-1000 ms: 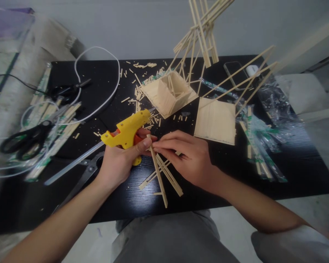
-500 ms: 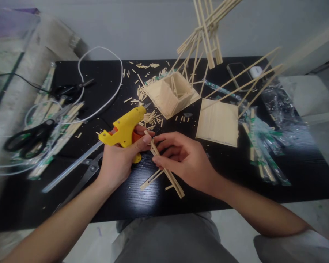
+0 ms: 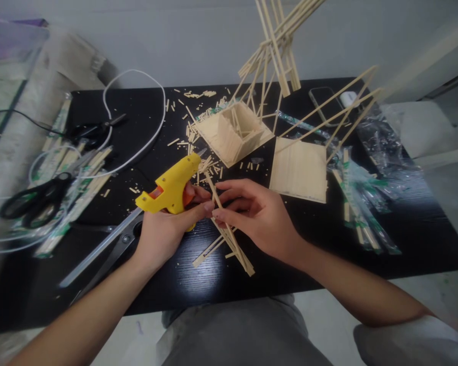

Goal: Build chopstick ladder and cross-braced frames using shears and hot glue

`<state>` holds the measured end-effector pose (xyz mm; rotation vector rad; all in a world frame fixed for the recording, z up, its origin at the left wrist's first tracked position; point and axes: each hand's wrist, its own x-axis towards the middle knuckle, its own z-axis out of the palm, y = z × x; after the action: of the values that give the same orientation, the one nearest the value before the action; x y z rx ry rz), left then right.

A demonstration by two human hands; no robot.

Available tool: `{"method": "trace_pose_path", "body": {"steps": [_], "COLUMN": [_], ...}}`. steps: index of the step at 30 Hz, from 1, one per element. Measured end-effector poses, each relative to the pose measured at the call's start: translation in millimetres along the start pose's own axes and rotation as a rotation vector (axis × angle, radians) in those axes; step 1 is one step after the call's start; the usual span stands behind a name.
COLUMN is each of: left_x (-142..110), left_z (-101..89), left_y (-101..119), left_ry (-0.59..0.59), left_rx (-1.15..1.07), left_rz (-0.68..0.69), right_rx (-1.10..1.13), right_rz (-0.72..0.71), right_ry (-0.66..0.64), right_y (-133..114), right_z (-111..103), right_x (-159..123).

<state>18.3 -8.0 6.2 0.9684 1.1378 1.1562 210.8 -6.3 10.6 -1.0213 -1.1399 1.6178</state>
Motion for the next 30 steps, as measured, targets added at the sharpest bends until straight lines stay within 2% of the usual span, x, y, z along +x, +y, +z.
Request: {"method": "trace_pose_path", "body": {"steps": [8,19,24,30], "left_x": [-2.9,-3.5,-5.3,-5.6], "left_z": [3.2,-0.9,1.3,1.3], "left_y": [2.9,2.4,3.8,5.4], "left_ry": [0.043,0.090,0.141,0.093], "left_rx": [0.117,0.371,0.383,0.350], "left_rz": [0.015,0.154,0.185,0.220], "right_rx": [-0.063,-0.155,-0.203,-0.266], "right_rz": [-0.054,-0.168,-0.212,-0.280], "right_ry": [0.023,0.069,0.063,0.061], "right_y": [2.6,4.4,0.9,0.7], "right_z": [1.6,5.9,6.9,6.3], "right_x": [-1.3,-6.7,-7.9,-10.9]}}
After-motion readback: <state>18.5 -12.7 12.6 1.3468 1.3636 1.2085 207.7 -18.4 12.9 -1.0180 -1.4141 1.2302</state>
